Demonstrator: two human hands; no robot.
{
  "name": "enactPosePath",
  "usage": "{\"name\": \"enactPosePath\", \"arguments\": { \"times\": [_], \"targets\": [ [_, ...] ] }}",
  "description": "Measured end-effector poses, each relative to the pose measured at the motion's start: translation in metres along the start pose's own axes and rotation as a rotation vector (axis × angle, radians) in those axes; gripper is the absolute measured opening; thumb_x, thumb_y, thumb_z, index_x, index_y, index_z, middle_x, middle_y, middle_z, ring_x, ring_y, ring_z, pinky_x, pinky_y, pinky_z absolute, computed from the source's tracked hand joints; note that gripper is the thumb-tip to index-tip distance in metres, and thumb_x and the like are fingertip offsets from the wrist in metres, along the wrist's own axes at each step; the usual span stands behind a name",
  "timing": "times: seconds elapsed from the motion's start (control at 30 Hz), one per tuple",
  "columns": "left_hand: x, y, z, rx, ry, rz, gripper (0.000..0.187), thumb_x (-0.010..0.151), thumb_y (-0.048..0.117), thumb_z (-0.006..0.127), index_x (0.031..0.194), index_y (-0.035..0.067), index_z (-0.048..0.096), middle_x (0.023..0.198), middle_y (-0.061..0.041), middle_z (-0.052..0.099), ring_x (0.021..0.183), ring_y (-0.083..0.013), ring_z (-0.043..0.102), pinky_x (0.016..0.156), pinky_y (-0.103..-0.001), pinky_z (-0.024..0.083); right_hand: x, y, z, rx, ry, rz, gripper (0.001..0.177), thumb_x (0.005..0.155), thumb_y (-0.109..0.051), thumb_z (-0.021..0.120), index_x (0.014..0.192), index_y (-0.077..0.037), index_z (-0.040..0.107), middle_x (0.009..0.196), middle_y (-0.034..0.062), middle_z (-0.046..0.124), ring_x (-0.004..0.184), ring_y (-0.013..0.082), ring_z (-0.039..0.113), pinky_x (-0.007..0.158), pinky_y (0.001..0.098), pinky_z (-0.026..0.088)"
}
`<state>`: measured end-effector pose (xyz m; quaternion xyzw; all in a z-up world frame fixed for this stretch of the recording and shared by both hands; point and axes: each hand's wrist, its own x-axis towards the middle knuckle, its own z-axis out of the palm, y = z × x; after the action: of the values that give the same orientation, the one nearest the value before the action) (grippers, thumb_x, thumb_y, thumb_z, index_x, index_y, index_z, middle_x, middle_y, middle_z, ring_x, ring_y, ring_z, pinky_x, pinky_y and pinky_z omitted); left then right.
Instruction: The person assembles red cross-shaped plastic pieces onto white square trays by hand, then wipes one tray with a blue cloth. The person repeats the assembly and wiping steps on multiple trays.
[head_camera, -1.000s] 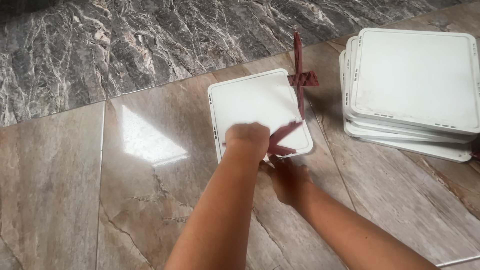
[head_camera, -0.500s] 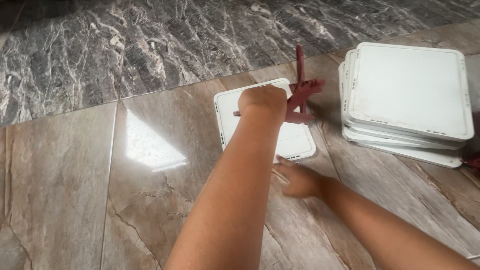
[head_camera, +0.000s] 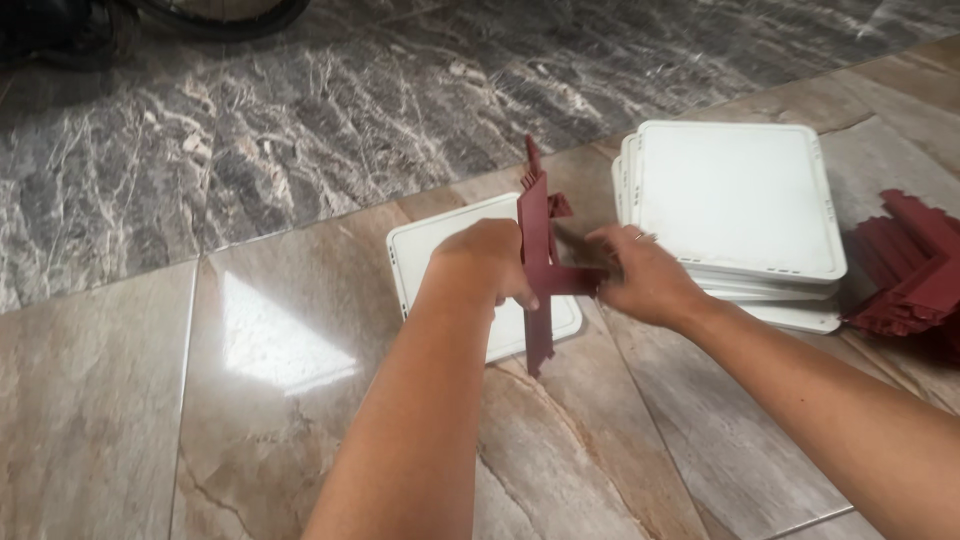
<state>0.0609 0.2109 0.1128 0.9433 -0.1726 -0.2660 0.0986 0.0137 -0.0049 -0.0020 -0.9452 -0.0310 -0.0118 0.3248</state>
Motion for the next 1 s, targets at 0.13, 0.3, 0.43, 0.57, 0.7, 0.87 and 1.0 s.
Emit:
{"name": "enactPosePath", "arguments": {
  "times": [0.13,0.3,0.43,0.57,0.7,0.87,1.0],
  "targets": [
    [-0.010,0.013,-0.005,-0.131,-0.019,-0.026,0.042,0.066,0.021,0.092,0.102,0.010,0.073,0.085,-0.008,0.077,0.075,-0.0237,0.076,0.072,-0.039,0.061,-0.016,-0.010,-0.016,-0.098,-0.117,-0.123,0.069,0.075,-0.006,0.068,0.142,-0.009,0.052,0.131,0.0158,0.062,0.115,0.0304,0.065,0.101,0.0411,0.051],
    [-0.011,0.020,-0.004,-0.125,0.021,0.032,0.051,0.063,0.020,0.094,0.105,0.008,0.068,0.084,-0.006,0.075,0.070,-0.0221,0.075,0.069,-0.038,0.061,-0.027,-0.015,-0.035,-0.203,-0.102,-0.140,0.072,0.080,-0.014,0.073,0.147,-0.011,0.048,0.126,0.0149,0.063,0.116,0.0318,0.062,0.100,0.0427,0.049],
    [0.005,0.026,0.002,-0.028,0.028,0.061,0.046,0.067,0.017,0.088,0.107,0.005,0.069,0.091,-0.009,0.080,0.078,-0.0216,0.077,0.073,-0.038,0.060,-0.031,-0.011,-0.050,-0.341,0.057,-0.311,0.057,0.081,-0.016,0.074,0.136,-0.012,0.058,0.121,0.0105,0.066,0.114,0.0323,0.063,0.097,0.0435,0.051],
    [0.022,0.037,0.012,0.130,0.219,0.146,0.046,0.072,0.025,0.087,0.112,0.010,0.069,0.118,-0.010,0.067,0.113,-0.0290,0.064,0.097,-0.044,0.054,-0.035,-0.003,-0.066,-0.310,0.102,-0.271,0.047,0.088,-0.021,0.071,0.133,-0.015,0.061,0.121,0.0074,0.065,0.104,0.0303,0.067,0.089,0.0415,0.055],
    [0.029,0.059,0.026,0.347,0.463,0.135,0.058,0.081,0.031,0.081,0.132,0.014,0.060,0.140,-0.008,0.055,0.142,-0.0291,0.043,0.119,-0.062,0.026,-0.041,0.007,-0.081,-0.321,0.107,-0.113,0.048,0.091,-0.024,0.067,0.138,-0.019,0.059,0.124,0.0075,0.061,0.099,0.0307,0.068,0.086,0.0426,0.056],
    [0.029,0.089,0.037,0.356,0.687,0.217,0.098,0.078,0.032,0.080,0.158,0.015,0.026,0.162,-0.014,0.015,0.151,-0.0405,0.013,0.118,-0.064,0.014,-0.046,0.029,-0.097,-0.331,0.173,0.026,0.053,0.091,-0.026,0.069,0.142,-0.016,0.056,0.126,0.0146,0.056,0.100,0.0367,0.066,0.087,0.0459,0.054],
    [0.033,0.114,0.046,0.276,0.696,0.272,0.093,0.080,0.028,0.078,0.158,0.013,0.028,0.163,-0.014,0.014,0.151,-0.0406,0.013,0.119,-0.060,0.015,-0.052,0.053,-0.108,-0.286,0.253,0.095,0.055,0.090,-0.023,0.070,0.143,-0.014,0.057,0.121,0.0180,0.058,0.102,0.0381,0.064,0.089,0.0458,0.053]
  ]
}}
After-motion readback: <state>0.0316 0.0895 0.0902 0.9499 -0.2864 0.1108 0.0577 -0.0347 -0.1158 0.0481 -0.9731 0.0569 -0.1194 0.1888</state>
